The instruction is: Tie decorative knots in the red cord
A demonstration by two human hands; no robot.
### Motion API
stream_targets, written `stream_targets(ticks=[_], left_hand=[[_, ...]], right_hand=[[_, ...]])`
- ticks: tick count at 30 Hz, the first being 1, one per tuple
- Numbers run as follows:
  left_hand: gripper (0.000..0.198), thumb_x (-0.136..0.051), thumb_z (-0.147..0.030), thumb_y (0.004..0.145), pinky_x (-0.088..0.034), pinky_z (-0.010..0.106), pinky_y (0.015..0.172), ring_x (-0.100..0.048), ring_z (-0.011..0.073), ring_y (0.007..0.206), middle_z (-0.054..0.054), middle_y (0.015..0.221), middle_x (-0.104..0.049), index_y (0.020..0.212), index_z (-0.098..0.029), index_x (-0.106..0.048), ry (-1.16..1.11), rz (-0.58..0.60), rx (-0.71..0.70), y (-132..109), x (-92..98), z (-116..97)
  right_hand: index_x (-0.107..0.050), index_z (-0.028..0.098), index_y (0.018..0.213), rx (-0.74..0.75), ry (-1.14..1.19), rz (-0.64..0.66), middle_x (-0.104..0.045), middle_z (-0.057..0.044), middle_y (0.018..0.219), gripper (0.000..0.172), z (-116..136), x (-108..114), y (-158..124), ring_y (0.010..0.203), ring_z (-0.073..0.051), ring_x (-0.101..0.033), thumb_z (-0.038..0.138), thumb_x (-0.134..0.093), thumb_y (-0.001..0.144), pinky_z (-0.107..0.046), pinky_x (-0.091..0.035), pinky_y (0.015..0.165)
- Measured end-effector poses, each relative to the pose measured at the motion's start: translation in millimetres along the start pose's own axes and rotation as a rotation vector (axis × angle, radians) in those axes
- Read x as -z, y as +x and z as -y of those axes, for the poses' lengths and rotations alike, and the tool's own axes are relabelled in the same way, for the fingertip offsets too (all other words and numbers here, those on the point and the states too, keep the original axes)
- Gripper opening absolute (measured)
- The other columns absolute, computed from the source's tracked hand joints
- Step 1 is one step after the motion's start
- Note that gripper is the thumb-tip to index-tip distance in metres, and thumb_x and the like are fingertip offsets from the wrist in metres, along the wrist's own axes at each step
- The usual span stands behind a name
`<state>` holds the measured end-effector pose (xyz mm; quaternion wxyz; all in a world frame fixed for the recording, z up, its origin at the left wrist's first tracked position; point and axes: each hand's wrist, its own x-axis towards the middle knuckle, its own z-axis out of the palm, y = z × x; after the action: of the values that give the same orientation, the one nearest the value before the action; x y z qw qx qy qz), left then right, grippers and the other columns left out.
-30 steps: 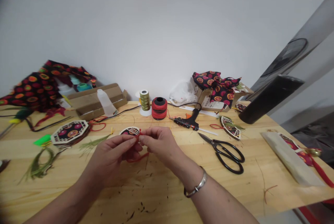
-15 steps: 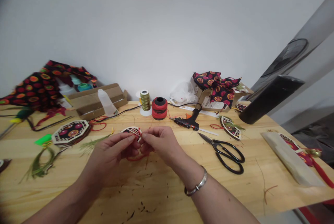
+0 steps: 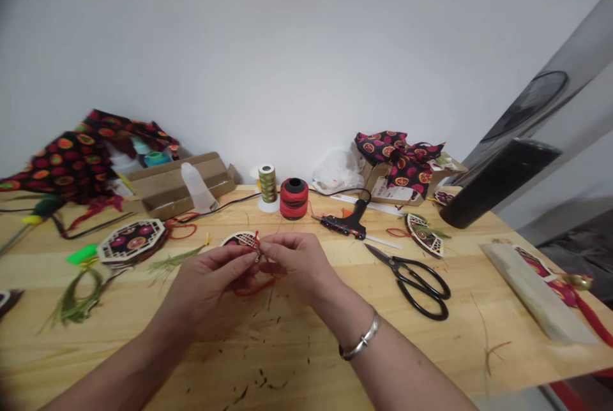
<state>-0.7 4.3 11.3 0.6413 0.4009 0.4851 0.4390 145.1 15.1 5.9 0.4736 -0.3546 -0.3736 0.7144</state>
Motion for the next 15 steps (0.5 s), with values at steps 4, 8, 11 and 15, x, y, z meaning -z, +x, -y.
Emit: stream_targets(ticks=[4,8,11,15], left_hand=[[0.015,-0.071,-0.024,0.064,-0.045,0.015,0.048,-0.056,0.0071,0.048,-0.001,0.054,-0.065,0.074,-0.013,-0.07,0.025,0.0,-0.008,-0.3,-1.9,-2.1],[0.013,-0.07,-0.025,0.066,-0.044,0.015,0.048,-0.055,0.0073,0.049,-0.001,0.055,-0.064,0.072,-0.014,-0.071,0.045,0.026,-0.025,-1.1,-0.8,-0.5],[0.013,-0.068,-0.026,0.068,-0.045,0.016,0.049,-0.055,0.0074,0.049,0.0,0.057,-0.065,0.07,-0.014,-0.07,0.039,0.047,-0.022,-1.0,0.2,1.5],[0.014,-0.068,-0.027,0.068,-0.044,0.017,0.049,-0.055,0.0079,0.049,0.0,0.056,-0.064,0.068,-0.013,-0.069,0.022,0.059,-0.027,0.0,0.7,2.8]], right_hand=[[-0.069,0.012,0.074,0.014,-0.008,0.012,-0.063,-0.003,0.066,0.017,-4.5,-0.5,-0.6,0.062,-0.012,-0.056,0.027,-0.07,0.067,-0.032,-0.044,0.07],[-0.069,0.012,0.077,0.025,-0.056,0.007,-0.06,-0.002,0.069,0.017,-8.6,-0.4,-1.3,0.062,-0.012,-0.052,0.028,-0.068,0.069,-0.029,-0.04,0.065],[-0.069,0.013,0.076,0.033,-0.065,0.011,-0.058,-0.001,0.066,0.017,-9.0,-0.3,-1.3,0.061,-0.011,-0.05,0.028,-0.068,0.07,-0.029,-0.039,0.064],[-0.068,0.013,0.073,0.031,-0.07,0.003,-0.056,0.0,0.06,0.016,-7.3,-0.5,-0.7,0.059,-0.011,-0.048,0.029,-0.068,0.069,-0.029,-0.038,0.063]])
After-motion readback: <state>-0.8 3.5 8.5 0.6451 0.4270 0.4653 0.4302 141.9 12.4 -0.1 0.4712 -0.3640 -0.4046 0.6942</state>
